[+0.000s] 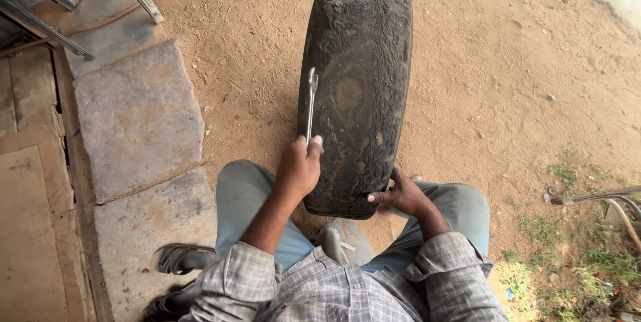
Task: Checking the surface of a motorcycle tire with a wrench.
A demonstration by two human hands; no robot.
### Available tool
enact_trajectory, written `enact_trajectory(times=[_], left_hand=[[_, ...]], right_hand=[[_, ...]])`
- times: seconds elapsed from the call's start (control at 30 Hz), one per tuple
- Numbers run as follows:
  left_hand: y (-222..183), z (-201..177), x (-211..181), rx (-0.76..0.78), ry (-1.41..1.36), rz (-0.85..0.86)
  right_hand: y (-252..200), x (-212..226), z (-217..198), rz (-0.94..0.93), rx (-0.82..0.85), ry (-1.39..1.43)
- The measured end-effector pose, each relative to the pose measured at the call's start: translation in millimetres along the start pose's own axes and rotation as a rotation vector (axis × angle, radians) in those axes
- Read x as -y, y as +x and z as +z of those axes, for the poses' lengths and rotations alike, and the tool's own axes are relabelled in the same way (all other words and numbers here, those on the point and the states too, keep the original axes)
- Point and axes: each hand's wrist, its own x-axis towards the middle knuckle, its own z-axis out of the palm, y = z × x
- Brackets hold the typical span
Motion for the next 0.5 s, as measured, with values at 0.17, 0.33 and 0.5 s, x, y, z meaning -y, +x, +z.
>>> enact_trajectory(times=[0.17,0.33,0.5], left_hand=[[-37,10,-41,-0.206,-0.166,0.268],[-40,39,-53,-0.187,-0.163,0.486],[-12,73,-26,0.005,0.245,0.365]], right_hand=[[-5,11,2,0.072,-0.010,-0.007],[-2,9,-1,-0.003,-0.018,0.061],[-6,3,1,0.084,0.007,0.026]])
